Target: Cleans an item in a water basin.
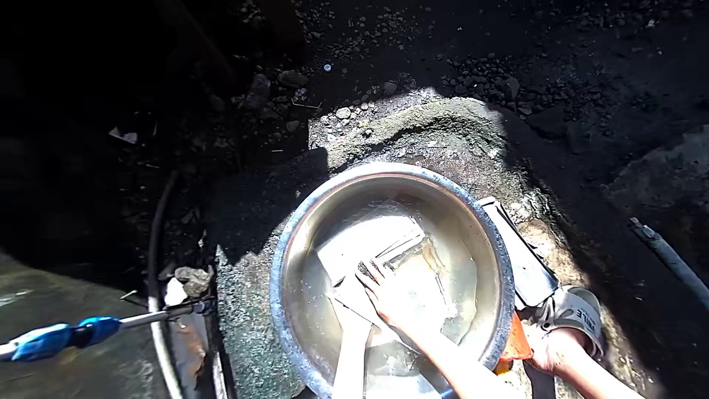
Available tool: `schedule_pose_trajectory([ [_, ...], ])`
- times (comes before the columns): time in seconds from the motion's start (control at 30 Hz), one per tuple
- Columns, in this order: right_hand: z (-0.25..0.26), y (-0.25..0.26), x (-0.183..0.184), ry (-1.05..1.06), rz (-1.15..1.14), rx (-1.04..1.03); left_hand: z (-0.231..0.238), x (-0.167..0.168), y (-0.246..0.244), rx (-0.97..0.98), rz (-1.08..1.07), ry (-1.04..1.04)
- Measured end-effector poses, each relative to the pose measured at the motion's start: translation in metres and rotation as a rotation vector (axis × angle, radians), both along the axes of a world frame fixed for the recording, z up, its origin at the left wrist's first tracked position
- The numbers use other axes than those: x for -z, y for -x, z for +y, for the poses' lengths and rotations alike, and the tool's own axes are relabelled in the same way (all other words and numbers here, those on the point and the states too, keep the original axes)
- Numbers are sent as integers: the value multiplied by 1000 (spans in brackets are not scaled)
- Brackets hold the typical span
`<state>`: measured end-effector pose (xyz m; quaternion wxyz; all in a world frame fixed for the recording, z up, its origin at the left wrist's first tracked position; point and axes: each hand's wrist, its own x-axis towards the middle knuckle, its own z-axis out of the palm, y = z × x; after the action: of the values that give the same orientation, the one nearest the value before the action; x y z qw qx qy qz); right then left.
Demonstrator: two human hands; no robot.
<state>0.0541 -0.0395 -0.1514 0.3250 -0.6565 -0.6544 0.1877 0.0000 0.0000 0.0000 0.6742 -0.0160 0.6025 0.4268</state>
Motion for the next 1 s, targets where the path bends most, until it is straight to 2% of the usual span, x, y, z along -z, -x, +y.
schedule_pose_trajectory([
  [0.03, -19, -10, 6, 31, 11, -56, -1, 46, 25, 16, 20, -93],
  [0.1, -61, -31, 20, 99, 46, -39, -8, 125, 74, 150, -25, -375],
  [0.13, -76, -39, 21, 158, 71, 2, 0, 126, 69, 124, 112, -203],
  [0.2, -85, -45, 22, 221, 12, 103, -17, 163, 79, 275, 196, -412],
  [0.27, -65, -35, 18, 170, -77, 127, -19, 134, 62, 371, 250, -255],
  [0.3, -47, -27, 12, 156, -57, 72, -14, 105, 53, 407, 263, -157],
  [0.37, -2, -8, -3, 108, 20, -105, 2, 31, 34, 401, 227, 186],
  [0.4, 19, 0, -8, 92, 48, -188, -22, 68, 45, 430, 335, -173],
  [0.43, 39, 4, -12, 93, 58, -246, -25, 90, 53, 429, 288, -294],
  [0.47, 56, 5, -15, 123, 66, -285, -19, 92, 53, 441, 269, -250],
  [0.5, 67, 4, -17, 151, 83, -296, -12, 78, 47, 436, 274, -158],
  [0.57, 61, 1, -15, 144, 130, -232, 1, 23, 19, 371, 261, 46],
  [0.6, 47, 0, -11, 100, 140, -146, 2, 5, 9, 356, 256, 69],
  [0.63, 30, 0, -7, 56, 141, -31, -1, 6, 10, 371, 240, -7],
  [0.7, -5, -5, -1, 52, 115, 210, -18, 58, 39, 461, 134, -435],
  [0.77, -31, -15, 1, 164, 131, 360, -4, 38, 36, 509, 213, -62],
  [0.8, -37, -19, -1, 229, 167, 409, -1, 39, 40, 528, 208, -4],
  [0.87, -30, -23, -19, 300, 209, 533, -11, 86, 75, 606, 131, -180],
  [0.9, -20, -23, -31, 278, 206, 595, -14, 97, 86, 643, 112, -228],
  [1.0, 5, -20, -57, 35, 71, 607, -20, 70, 97, 609, 179, -342],
])
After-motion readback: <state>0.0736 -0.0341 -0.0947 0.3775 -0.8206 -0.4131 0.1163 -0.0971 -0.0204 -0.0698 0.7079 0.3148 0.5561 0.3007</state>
